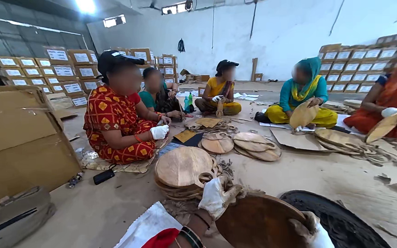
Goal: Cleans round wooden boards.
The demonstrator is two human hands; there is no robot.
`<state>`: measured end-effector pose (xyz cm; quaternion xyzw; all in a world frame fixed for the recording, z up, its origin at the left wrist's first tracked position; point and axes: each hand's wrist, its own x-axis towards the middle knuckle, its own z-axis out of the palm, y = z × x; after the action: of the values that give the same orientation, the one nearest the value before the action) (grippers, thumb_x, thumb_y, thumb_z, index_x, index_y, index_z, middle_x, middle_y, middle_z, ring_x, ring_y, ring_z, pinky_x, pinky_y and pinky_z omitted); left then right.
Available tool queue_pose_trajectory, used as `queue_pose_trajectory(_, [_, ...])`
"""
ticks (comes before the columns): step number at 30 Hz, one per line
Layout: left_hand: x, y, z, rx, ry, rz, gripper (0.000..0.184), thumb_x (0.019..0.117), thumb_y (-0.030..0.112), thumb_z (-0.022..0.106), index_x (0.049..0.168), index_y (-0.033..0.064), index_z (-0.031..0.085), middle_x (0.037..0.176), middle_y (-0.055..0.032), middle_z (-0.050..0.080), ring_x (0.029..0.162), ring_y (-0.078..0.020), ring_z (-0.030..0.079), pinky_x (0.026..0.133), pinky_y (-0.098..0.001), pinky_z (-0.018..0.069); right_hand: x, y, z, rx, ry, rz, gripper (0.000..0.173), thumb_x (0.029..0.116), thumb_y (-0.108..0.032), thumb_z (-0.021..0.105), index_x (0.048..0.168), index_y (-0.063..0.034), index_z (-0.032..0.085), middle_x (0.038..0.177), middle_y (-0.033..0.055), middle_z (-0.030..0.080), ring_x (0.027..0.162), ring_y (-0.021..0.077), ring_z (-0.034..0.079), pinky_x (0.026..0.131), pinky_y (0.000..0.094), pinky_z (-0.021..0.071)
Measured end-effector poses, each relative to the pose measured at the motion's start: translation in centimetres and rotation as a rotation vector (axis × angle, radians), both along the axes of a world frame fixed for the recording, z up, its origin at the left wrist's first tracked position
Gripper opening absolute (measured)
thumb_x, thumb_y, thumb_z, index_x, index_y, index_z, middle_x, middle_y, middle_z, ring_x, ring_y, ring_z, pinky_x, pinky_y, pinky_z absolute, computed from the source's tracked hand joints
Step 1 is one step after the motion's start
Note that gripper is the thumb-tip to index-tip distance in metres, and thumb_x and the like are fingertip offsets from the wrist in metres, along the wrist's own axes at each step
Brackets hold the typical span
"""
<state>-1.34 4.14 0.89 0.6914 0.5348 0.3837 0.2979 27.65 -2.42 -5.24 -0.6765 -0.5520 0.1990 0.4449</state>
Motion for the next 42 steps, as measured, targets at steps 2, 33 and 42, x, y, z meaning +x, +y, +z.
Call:
queue_pose_trajectory(2, [-0.1, -0.2, 0.0, 0.005, 0.018, 0.003, 0.05, 0.0953, 0.055, 0.06, 0.111, 0.0095, 0.074, 0.103, -0.0078, 0.073, 0.1, -0.0189, 0.069, 0.098, -0.0427, 0.0529, -0.1, 0.0, -0.2, 0.021, 0.032, -0.012, 0.052, 0.0876, -0.037, 0.07, 0.124, -0.0008, 0.064, 0.117, 0.0159, 0.068, 0.108, 0.0207, 0.065, 0.096, 0.0409, 0.0511])
queue_pose_trajectory(33, [-0.2, -0.3, 0.1, 0.018, -0.054, 0.068, 0.04, 0.0944, 0.045, 0.067, 0.106, 0.0081, 0.074, 0.096, -0.0044, 0.074, 0.094, -0.0138, 0.07, 0.092, -0.0367, 0.0556, 0.1, -0.1, -1.3, 0.043, 0.249, 0.026, 0.045, 0.0906, -0.035, 0.061, 0.121, -0.0008, 0.06, 0.108, 0.007, 0.065, 0.095, 0.0058, 0.063, 0.085, 0.0268, 0.0537])
queue_pose_trajectory(42, [-1.1, -2.1, 0.4, -0.191, 0.11, 0.048, 0.04, 0.1042, 0.029, 0.057, 0.123, -0.0055, 0.066, 0.123, -0.0212, 0.067, 0.118, -0.0282, 0.063, 0.107, -0.0381, 0.0452, -0.1, 0.1, -1.9, 0.006, 0.429, -0.005, 0.042, 0.0955, -0.023, 0.055, 0.129, 0.0019, 0.053, 0.115, 0.0083, 0.062, 0.101, 0.0056, 0.062, 0.088, 0.0258, 0.0527])
